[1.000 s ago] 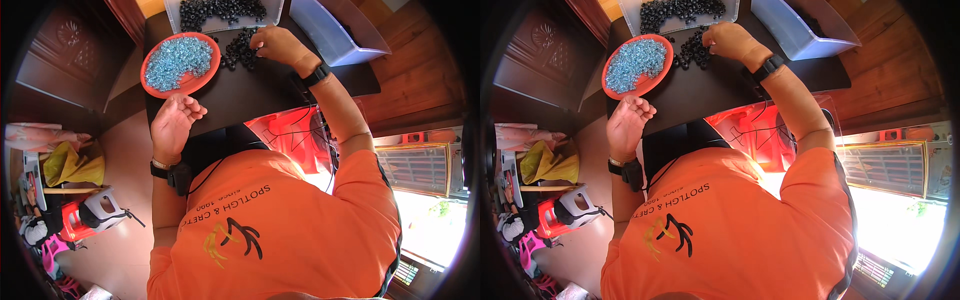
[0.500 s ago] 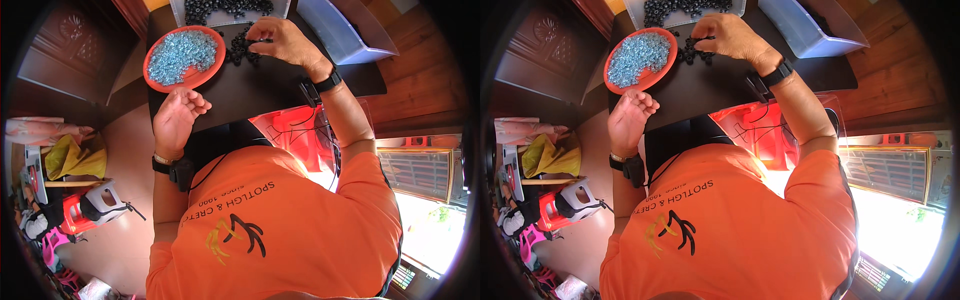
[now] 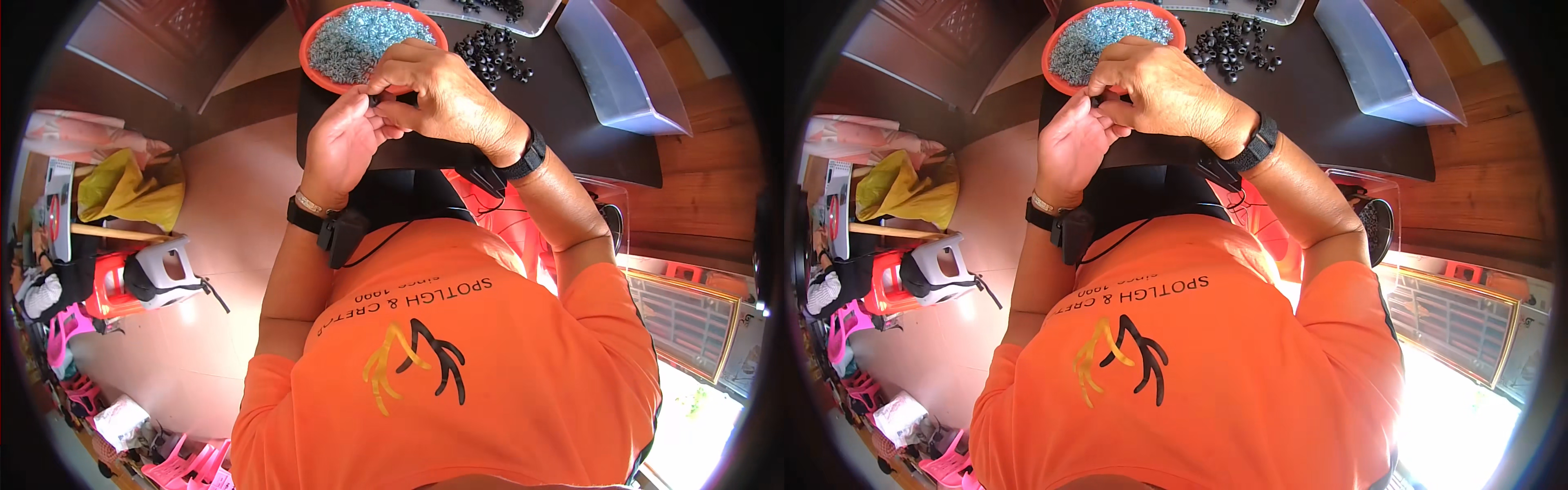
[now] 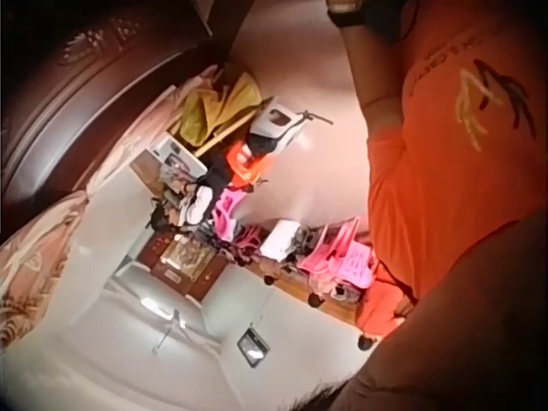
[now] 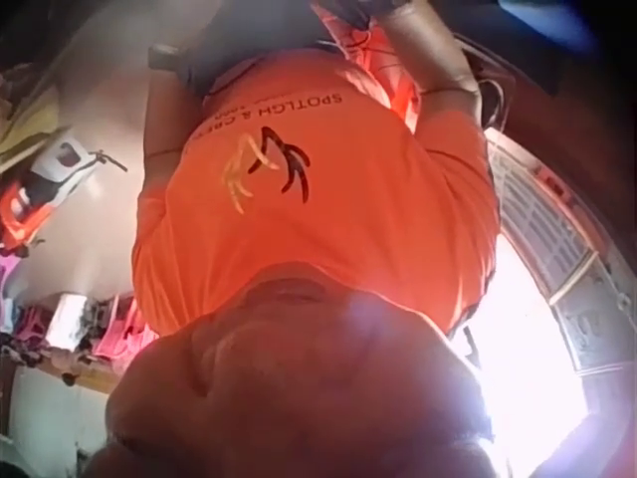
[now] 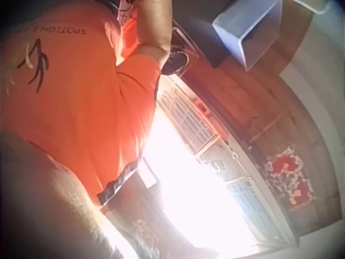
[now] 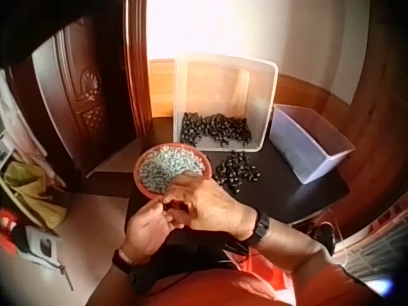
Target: Sort small black and blue plastic components from one container into another using a red lid as a temporary sorting surface.
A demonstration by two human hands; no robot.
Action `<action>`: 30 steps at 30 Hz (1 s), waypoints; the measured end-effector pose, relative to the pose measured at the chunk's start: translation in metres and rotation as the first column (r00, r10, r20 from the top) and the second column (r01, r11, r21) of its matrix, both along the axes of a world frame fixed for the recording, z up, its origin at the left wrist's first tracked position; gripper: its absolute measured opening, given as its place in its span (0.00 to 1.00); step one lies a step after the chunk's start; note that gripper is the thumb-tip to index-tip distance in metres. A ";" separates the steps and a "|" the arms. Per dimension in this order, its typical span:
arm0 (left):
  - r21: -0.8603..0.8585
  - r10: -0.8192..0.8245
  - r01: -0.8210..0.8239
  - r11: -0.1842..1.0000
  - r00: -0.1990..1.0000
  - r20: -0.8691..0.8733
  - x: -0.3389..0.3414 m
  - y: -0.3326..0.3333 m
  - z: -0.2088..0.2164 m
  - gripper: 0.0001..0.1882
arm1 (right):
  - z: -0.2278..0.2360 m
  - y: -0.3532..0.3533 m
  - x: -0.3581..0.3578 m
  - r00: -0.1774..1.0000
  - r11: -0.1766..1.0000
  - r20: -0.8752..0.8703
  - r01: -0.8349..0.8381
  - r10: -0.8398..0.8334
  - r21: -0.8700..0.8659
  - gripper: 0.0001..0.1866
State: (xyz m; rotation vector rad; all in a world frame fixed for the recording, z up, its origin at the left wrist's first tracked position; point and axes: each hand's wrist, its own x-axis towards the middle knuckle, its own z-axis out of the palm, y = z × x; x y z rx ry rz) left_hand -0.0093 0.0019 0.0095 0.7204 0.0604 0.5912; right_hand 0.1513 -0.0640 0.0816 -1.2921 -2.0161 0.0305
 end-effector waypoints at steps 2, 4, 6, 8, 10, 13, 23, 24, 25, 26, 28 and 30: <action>-0.010 0.014 -0.014 1.000 1.000 0.000 -0.001 0.000 -0.001 0.15 | 0.002 -0.001 -0.003 0.999 1.000 0.030 0.015 -0.016 0.020 0.10; -0.020 0.027 -0.027 0.999 1.000 -0.003 -0.001 0.000 -0.003 0.15 | 0.002 -0.002 -0.006 0.998 0.999 0.058 0.030 -0.032 0.041 0.10; -0.049 0.029 -0.028 0.998 0.999 0.021 -0.001 0.001 -0.006 0.14 | 0.001 -0.004 -0.008 0.998 0.997 -0.004 0.063 -0.063 0.040 0.11; -0.041 0.029 -0.028 0.999 0.999 0.031 -0.001 0.002 -0.006 0.15 | 0.000 -0.006 -0.011 0.998 0.997 -0.031 0.064 -0.063 0.036 0.13; -0.032 0.030 -0.029 0.999 0.999 0.039 -0.001 0.002 -0.008 0.15 | -0.003 -0.006 -0.012 0.996 0.997 -0.060 0.063 -0.061 0.033 0.16; -0.065 0.020 -0.011 0.998 0.990 0.142 -0.001 0.003 -0.013 0.15 | -0.012 -0.008 -0.011 0.976 0.998 -0.211 0.050 -0.055 -0.030 0.20; 0.013 0.034 -0.034 0.999 0.997 0.064 0.000 -0.001 -0.003 0.17 | -0.022 -0.013 -0.013 0.954 0.997 -0.289 0.073 -0.081 -0.040 0.17; 0.024 0.042 -0.043 0.999 0.998 0.042 0.000 -0.001 -0.001 0.18 | -0.022 -0.013 -0.012 0.952 0.997 -0.297 0.071 -0.078 -0.034 0.16; 0.026 0.040 -0.041 0.999 0.998 0.041 0.000 -0.001 -0.002 0.18 | -0.022 -0.013 -0.012 0.951 0.997 -0.298 0.073 -0.079 -0.033 0.16; 0.055 0.021 -0.023 0.998 0.999 0.038 0.000 0.001 -0.004 0.18 | -0.022 -0.013 -0.011 0.957 0.997 -0.279 0.073 -0.078 -0.029 0.16; 0.085 0.001 -0.004 0.996 0.999 0.035 0.000 0.003 -0.007 0.18 | -0.021 -0.014 -0.010 0.963 0.997 -0.259 0.074 -0.078 -0.024 0.15; 0.037 0.003 -0.003 0.999 1.000 0.021 0.000 0.004 -0.009 0.17 | -0.020 -0.015 -0.009 0.961 0.999 -0.271 0.043 -0.050 -0.031 0.14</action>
